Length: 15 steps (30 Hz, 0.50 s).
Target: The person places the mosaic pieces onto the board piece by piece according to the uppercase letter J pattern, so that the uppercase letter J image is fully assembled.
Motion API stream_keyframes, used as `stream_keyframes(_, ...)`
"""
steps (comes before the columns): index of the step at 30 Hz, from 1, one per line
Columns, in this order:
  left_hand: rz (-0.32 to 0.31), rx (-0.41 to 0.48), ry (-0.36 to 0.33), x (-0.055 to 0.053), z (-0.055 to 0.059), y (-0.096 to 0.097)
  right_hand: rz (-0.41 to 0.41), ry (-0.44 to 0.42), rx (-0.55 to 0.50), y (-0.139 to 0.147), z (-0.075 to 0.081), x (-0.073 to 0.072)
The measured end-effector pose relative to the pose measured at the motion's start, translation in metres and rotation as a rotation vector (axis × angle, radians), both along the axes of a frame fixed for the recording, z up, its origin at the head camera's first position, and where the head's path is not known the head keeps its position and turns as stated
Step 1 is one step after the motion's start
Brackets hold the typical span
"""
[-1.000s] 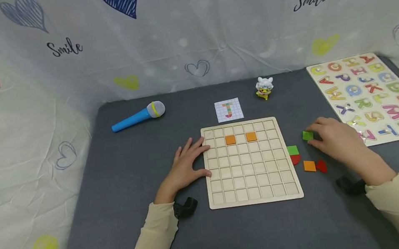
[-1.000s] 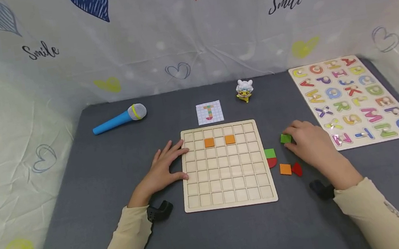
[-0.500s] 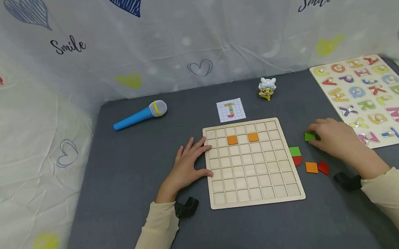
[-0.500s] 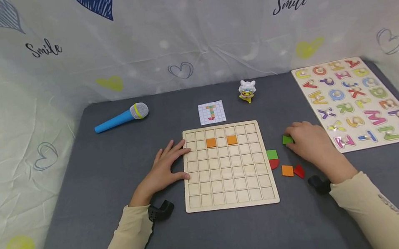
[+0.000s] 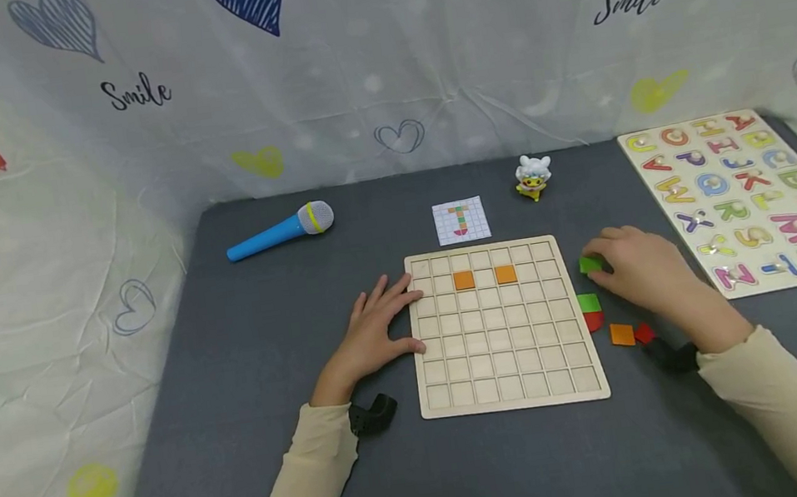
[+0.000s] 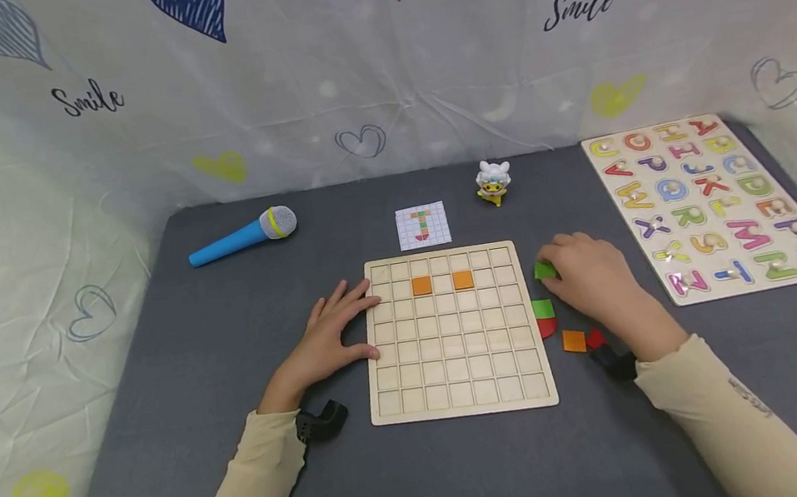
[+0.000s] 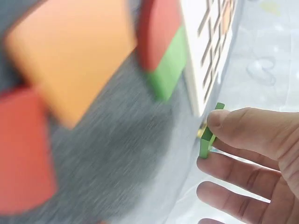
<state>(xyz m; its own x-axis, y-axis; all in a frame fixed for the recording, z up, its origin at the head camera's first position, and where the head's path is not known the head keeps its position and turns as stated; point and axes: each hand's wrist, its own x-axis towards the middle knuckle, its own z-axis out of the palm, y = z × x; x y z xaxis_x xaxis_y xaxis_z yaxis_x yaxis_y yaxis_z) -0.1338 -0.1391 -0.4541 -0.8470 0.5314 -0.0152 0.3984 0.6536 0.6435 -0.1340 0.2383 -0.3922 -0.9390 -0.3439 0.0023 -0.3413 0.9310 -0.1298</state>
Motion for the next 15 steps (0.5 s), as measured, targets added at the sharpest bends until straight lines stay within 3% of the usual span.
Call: stream_keyframes(15, 0.004, -0.01, -0.009, 0.001, 0.0, 0.0, 0.091, 0.016, -0.027, -0.054, 0.002, -0.016)
